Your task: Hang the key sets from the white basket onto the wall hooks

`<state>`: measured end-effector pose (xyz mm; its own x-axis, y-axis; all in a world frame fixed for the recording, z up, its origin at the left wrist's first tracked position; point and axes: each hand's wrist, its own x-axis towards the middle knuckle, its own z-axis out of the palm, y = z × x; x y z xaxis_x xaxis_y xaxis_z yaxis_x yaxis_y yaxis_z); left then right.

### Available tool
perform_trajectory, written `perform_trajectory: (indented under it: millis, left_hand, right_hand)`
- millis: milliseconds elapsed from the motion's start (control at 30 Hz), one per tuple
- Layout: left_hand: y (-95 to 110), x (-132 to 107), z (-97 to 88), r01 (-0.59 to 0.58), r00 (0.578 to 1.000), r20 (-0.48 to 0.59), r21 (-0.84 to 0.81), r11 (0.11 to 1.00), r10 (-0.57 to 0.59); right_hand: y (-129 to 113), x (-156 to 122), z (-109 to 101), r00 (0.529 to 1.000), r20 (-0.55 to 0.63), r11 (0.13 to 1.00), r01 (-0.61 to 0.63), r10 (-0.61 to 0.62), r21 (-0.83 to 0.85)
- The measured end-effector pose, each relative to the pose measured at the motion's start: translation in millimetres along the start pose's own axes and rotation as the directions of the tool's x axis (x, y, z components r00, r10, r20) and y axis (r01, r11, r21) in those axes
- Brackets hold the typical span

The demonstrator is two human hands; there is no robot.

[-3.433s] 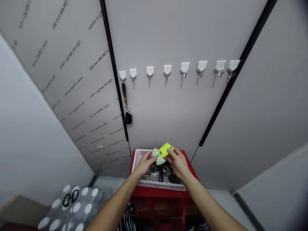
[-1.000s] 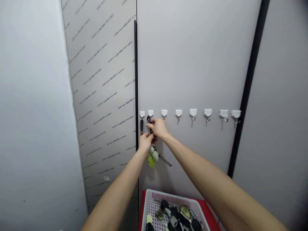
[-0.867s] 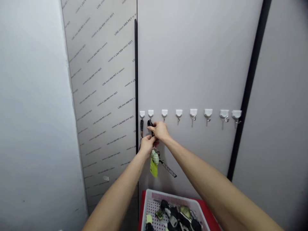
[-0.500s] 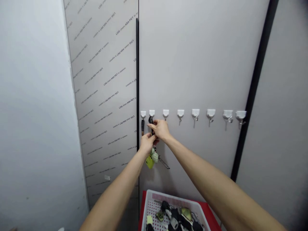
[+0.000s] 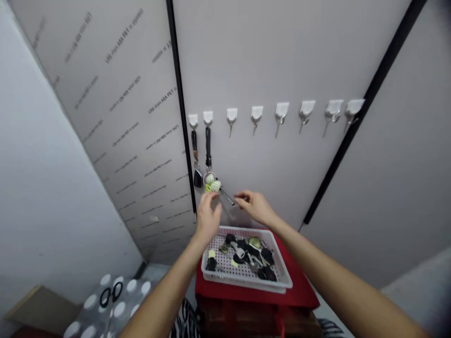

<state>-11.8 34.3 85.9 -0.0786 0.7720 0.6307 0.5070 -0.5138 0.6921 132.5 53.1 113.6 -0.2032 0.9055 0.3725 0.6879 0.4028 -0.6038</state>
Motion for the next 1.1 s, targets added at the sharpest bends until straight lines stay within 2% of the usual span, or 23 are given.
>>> perform_trajectory:
  millis: [67, 133, 200, 233, 300, 400, 567, 667, 800, 933, 1033, 1100]
  left_hand:
    - [-12.1, -30.7, 14.1, 0.035, 0.976, 0.214, 0.059, 0.998, -0.047]
    - [-24.4, -54.1, 28.5, 0.044, 0.905, 0.412, 0.153, 0.987, -0.104]
    - [-35.3, -67.9, 40.0, 0.024, 0.831, 0.529, 0.272, 0.962, -0.170]
    - [-39.8, -71.3, 44.3, 0.015, 0.807, 0.554, 0.329, 0.944, -0.206]
    - [-46.5, -73.7, 49.7, 0.011, 0.792, 0.552, 0.413, 0.911, -0.260]
    - [-51.9, -73.4, 52.2, 0.031, 0.799, 0.516, 0.477, 0.878, -0.308]
    - [-56.8, -77.1, 51.5, 0.120, 0.725, 0.538, 0.515, 0.849, -0.429]
    - [-59.5, -76.6, 51.8, 0.207, 0.752, 0.505, 0.430, 0.879, -0.424]
    - [-60.4, -72.4, 52.4, 0.334, 0.792, 0.452, 0.242, 0.911, -0.410]
    - [-58.2, -73.9, 51.6, 0.323, 0.818, 0.458, 0.134, 0.937, -0.348]
    - [-57.1, -77.4, 50.9, 0.265, 0.789, 0.535, 0.148, 0.953, -0.303]
    - [-57.4, -78.7, 50.7, 0.258, 0.765, 0.556, 0.198, 0.946, -0.325]
  right_hand:
    - [30.3, -34.7, 14.0, 0.993, 0.084, 0.996, -0.081, 0.084, -0.042]
    - [54.3, -64.5, 28.3, 0.983, 0.119, 0.986, -0.125, 0.138, -0.114]
    - [68.8, -85.8, 39.4, 0.980, 0.135, 0.972, -0.120, 0.149, -0.203]
    - [72.5, -92.9, 43.2, 0.979, 0.148, 0.965, -0.102, 0.140, -0.242]
    - [74.7, -100.5, 46.9, 0.975, 0.185, 0.953, -0.061, 0.119, -0.296]
    - [72.6, -101.6, 47.0, 0.966, 0.231, 0.942, -0.033, 0.116, -0.335]
    - [72.0, -100.9, 46.6, 0.948, 0.284, 0.937, -0.036, 0.142, -0.349]
    - [71.7, -102.9, 46.2, 0.952, 0.275, 0.947, -0.037, 0.130, -0.319]
    - [70.7, -104.7, 43.4, 0.962, 0.255, 0.979, -0.051, 0.102, -0.198]
    - [75.0, -98.6, 36.9, 0.959, 0.279, 0.996, -0.023, 0.047, -0.090]
    - [80.7, -87.4, 31.3, 0.970, 0.230, 0.976, -0.031, 0.081, -0.215]
    - [83.2, -80.6, 30.4, 0.950, 0.280, 0.932, -0.031, 0.140, -0.362]
